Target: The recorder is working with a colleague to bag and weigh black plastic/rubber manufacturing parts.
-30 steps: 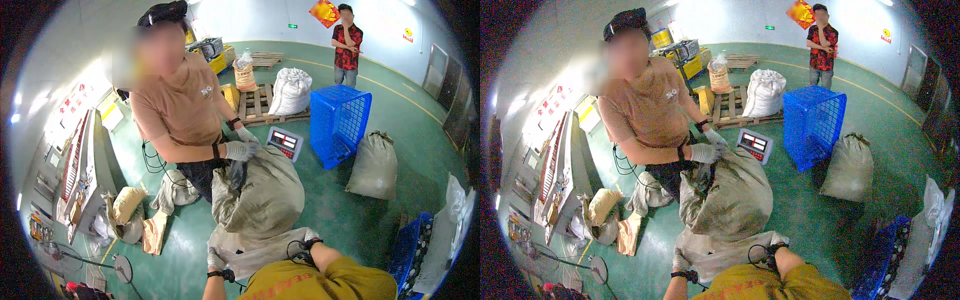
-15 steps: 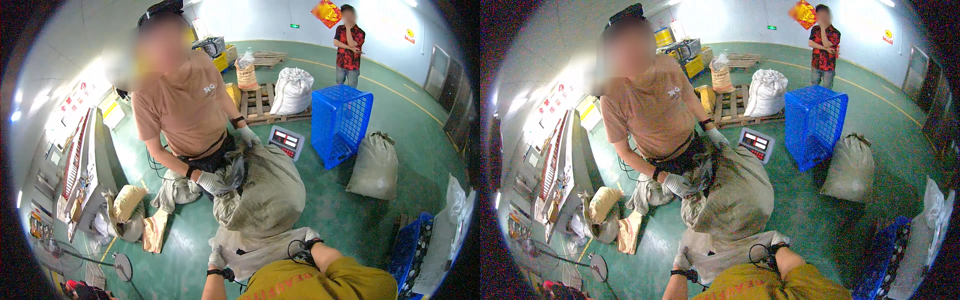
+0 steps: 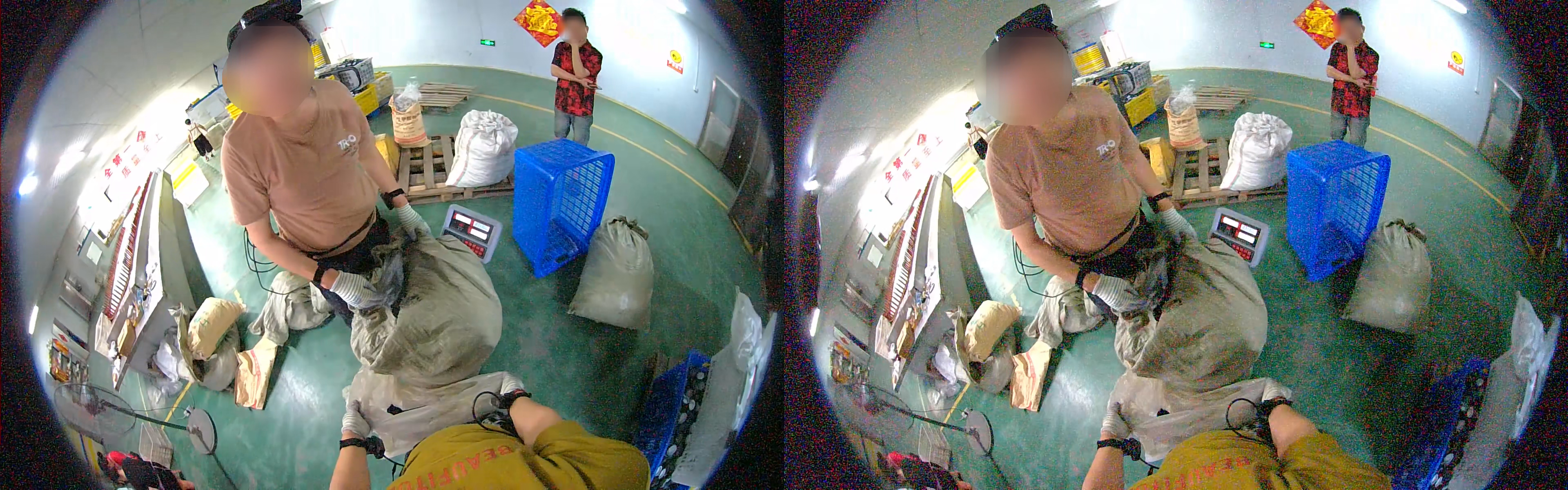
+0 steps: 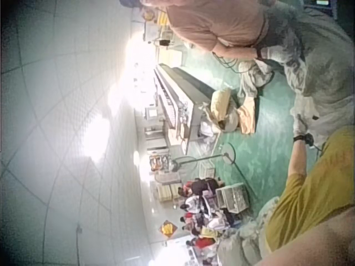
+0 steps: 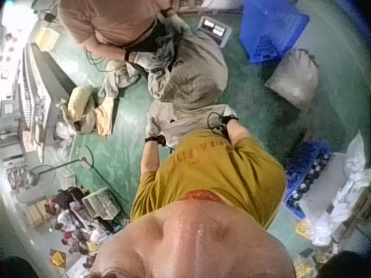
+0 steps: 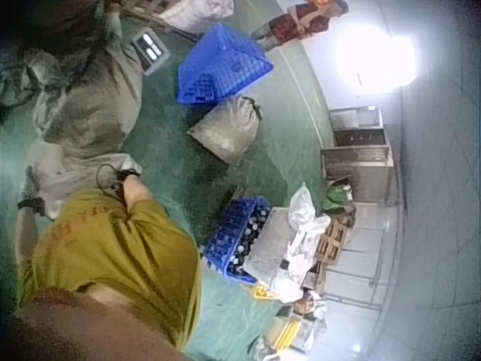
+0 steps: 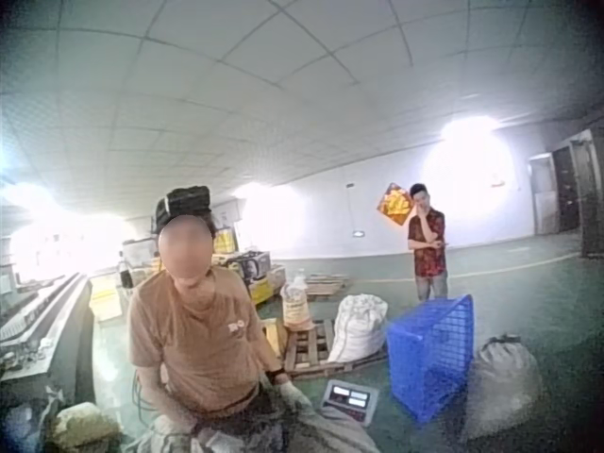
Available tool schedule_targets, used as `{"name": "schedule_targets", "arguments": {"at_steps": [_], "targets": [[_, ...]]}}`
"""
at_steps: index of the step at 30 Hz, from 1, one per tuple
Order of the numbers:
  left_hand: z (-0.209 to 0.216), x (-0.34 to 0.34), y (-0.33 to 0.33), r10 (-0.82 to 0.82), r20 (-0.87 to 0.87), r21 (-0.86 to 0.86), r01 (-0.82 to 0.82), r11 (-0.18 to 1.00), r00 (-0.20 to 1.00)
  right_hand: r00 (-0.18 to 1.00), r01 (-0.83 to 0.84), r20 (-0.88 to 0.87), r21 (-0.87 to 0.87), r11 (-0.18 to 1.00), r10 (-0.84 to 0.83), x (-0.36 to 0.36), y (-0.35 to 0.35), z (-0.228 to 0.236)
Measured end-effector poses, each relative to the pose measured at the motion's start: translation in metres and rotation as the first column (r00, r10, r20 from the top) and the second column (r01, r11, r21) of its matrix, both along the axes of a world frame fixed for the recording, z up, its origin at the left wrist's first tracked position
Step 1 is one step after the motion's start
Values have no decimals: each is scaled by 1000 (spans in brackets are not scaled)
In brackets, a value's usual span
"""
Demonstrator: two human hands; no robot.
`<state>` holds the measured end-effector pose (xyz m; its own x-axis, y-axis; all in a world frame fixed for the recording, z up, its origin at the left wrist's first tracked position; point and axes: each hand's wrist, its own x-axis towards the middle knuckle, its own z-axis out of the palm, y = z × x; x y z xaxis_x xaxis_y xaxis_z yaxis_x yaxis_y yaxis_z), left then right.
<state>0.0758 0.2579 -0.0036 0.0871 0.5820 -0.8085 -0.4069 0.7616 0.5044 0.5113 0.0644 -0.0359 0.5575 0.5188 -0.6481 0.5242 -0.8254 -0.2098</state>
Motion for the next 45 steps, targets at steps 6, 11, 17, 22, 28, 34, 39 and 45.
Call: {"name": "schedule_targets", "arguments": {"at_steps": [6,11,17,22,28,34,39,45], "targets": [[9,5,-3,-5,31,5,5,1000,1000,1000,-4,-8,-1,1000,4,3,1,2],[8,2,-6,-22,4,29,22,999,1000,1000,-15,-5,6,1000,15,2,7,4],[34,15,-11,2,100,52,-7,999,995,1000,-25,-4,9,1000,25,2,11,1],[58,28,-12,-99,-57,21,100,995,993,1000,-13,-4,16,1000,13,6,12,3],[7,-1,-2,-181,-101,32,185,982,978,999,-40,-2,20,999,40,3,18,7],[23,9,0,-133,-188,8,137,991,973,1000,-25,-4,16,1000,25,4,15,3],[15,3,2,-78,-180,39,86,996,980,999,-33,-3,17,999,33,3,16,4],[14,4,2,-15,-158,33,21,999,987,999,-32,-4,17,999,32,2,18,3]]}}
